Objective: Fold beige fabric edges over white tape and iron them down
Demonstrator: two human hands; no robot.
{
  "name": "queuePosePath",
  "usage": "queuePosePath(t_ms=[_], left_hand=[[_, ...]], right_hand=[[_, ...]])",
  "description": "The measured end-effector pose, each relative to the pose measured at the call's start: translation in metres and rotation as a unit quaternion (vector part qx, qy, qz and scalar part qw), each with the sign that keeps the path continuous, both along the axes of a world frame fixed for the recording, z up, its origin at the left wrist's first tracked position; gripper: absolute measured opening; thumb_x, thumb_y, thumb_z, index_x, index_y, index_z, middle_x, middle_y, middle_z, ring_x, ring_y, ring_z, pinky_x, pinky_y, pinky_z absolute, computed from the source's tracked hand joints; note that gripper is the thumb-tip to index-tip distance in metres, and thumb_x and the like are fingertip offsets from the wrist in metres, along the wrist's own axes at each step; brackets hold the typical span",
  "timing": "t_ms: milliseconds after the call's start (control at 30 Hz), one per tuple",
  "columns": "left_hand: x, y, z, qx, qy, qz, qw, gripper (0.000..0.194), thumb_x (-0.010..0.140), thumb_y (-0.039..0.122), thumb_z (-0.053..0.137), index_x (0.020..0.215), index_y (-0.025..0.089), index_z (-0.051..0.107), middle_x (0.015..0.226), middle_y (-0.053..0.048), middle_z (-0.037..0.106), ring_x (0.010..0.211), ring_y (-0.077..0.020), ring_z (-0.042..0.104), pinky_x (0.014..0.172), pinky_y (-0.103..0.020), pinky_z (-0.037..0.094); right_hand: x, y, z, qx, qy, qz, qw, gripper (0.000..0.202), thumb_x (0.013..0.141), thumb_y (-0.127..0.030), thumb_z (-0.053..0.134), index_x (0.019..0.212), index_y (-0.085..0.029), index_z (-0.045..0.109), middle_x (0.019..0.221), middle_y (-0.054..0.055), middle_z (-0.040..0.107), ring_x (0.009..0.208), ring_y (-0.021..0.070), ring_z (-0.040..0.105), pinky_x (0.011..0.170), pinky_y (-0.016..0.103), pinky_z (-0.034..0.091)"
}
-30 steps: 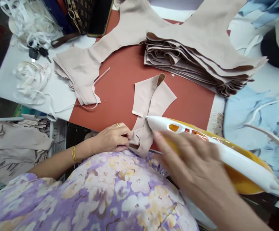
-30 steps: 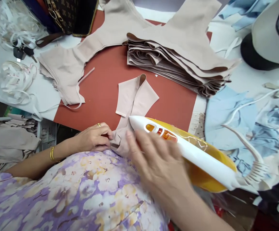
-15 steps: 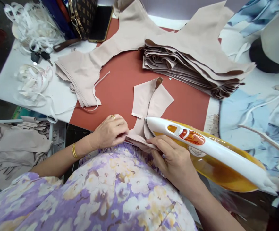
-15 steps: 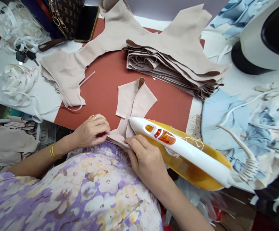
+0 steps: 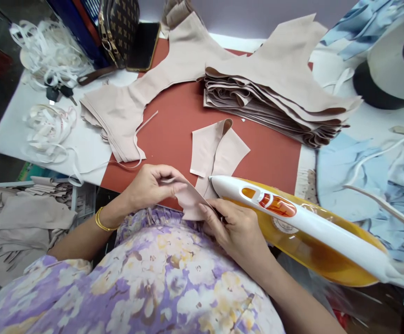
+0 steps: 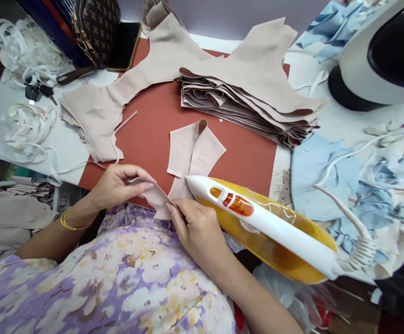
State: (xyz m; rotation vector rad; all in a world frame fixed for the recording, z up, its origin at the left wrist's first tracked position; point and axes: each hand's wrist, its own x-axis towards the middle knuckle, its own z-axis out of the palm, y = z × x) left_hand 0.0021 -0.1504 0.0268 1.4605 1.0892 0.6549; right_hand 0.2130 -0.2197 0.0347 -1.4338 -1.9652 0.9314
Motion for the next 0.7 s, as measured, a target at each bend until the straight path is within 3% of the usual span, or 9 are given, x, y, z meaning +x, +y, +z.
queuePosePath(t_ms=[133, 300, 367, 467, 567, 633, 700], left_hand=[[0.009, 0.003, -0.018, -0.108, -0.103, 0.134, 0.98, 0.029, 0.07, 0.039, 0.08, 0.077, 0.013, 0.071, 0.072, -0.003, 0.07, 0.066, -0.011, 0.06, 0.064, -0.023, 0.05], [0.036, 0.003, -0.035, -0.151, -0.14, 0.162, 0.965, 0.037, 0.072, 0.046, 0.076, 0.082, 0.012, 0.067, 0.074, -0.003, 0.067, 0.066, -0.0106, 0.057, 0.063, -0.023, 0.049], [0.042, 0.005, -0.038, -0.147, -0.107, 0.137, 0.974, 0.036, 0.075, 0.046, 0.072, 0.08, 0.011, 0.065, 0.074, -0.003, 0.065, 0.066, -0.0108, 0.055, 0.061, -0.023, 0.047], [0.046, 0.008, -0.039, -0.109, 0.008, 0.097, 0.989, 0.035, 0.076, 0.046, 0.067, 0.067, 0.013, 0.059, 0.063, 0.001, 0.054, 0.059, -0.0091, 0.044, 0.052, -0.022, 0.036], [0.049, 0.008, -0.037, -0.069, 0.127, 0.087, 0.986, 0.039, 0.077, 0.044, 0.063, 0.056, 0.016, 0.046, 0.055, 0.005, 0.038, 0.054, -0.0078, 0.033, 0.049, -0.022, 0.024], [0.053, 0.007, -0.036, -0.051, 0.168, 0.085, 0.981, 0.041, 0.077, 0.041, 0.062, 0.053, 0.018, 0.037, 0.054, 0.006, 0.029, 0.054, -0.0074, 0.029, 0.049, -0.023, 0.02], [0.057, 0.006, -0.037, -0.039, 0.188, 0.084, 0.978, 0.042, 0.077, 0.038, 0.059, 0.052, 0.019, 0.032, 0.054, 0.006, 0.024, 0.053, -0.0072, 0.027, 0.05, -0.024, 0.019]], right_hand=[[-0.001, 0.001, -0.009, -0.107, 0.036, -0.006, 0.994, 0.039, 0.098, -0.037, 0.049, 0.064, -0.018, 0.053, 0.053, -0.004, 0.045, 0.049, 0.0067, 0.039, 0.049, 0.022, 0.032], [-0.011, 0.006, -0.026, -0.12, 0.023, 0.038, 0.992, 0.047, 0.098, -0.039, 0.046, 0.056, -0.018, 0.044, 0.051, -0.004, 0.043, 0.046, 0.0056, 0.037, 0.048, 0.022, 0.03], [-0.011, 0.006, -0.027, -0.053, -0.019, 0.052, 0.997, 0.041, 0.098, -0.038, 0.048, 0.062, -0.017, 0.053, 0.055, -0.002, 0.053, 0.049, 0.0077, 0.046, 0.05, 0.022, 0.037], [0.0, 0.002, -0.018, 0.139, -0.098, 0.043, 0.985, 0.023, 0.095, -0.029, 0.056, 0.107, -0.012, 0.066, 0.081, 0.007, 0.071, 0.071, 0.0154, 0.066, 0.066, 0.027, 0.053], [0.02, -0.007, 0.002, 0.3, -0.144, 0.028, 0.943, 0.049, 0.084, -0.014, 0.069, 0.13, -0.008, 0.057, 0.093, 0.011, 0.073, 0.083, 0.0183, 0.069, 0.076, 0.031, 0.057], [0.032, -0.016, 0.017, 0.333, -0.156, 0.026, 0.93, 0.058, 0.076, -0.005, 0.075, 0.131, -0.005, 0.057, 0.091, 0.011, 0.073, 0.083, 0.0177, 0.068, 0.078, 0.031, 0.057], [0.043, -0.026, 0.031, 0.318, -0.166, 0.014, 0.933, 0.063, 0.072, -0.002, 0.077, 0.132, -0.007, 0.058, 0.092, 0.009, 0.074, 0.085, 0.018, 0.069, 0.083, 0.032, 0.057]])
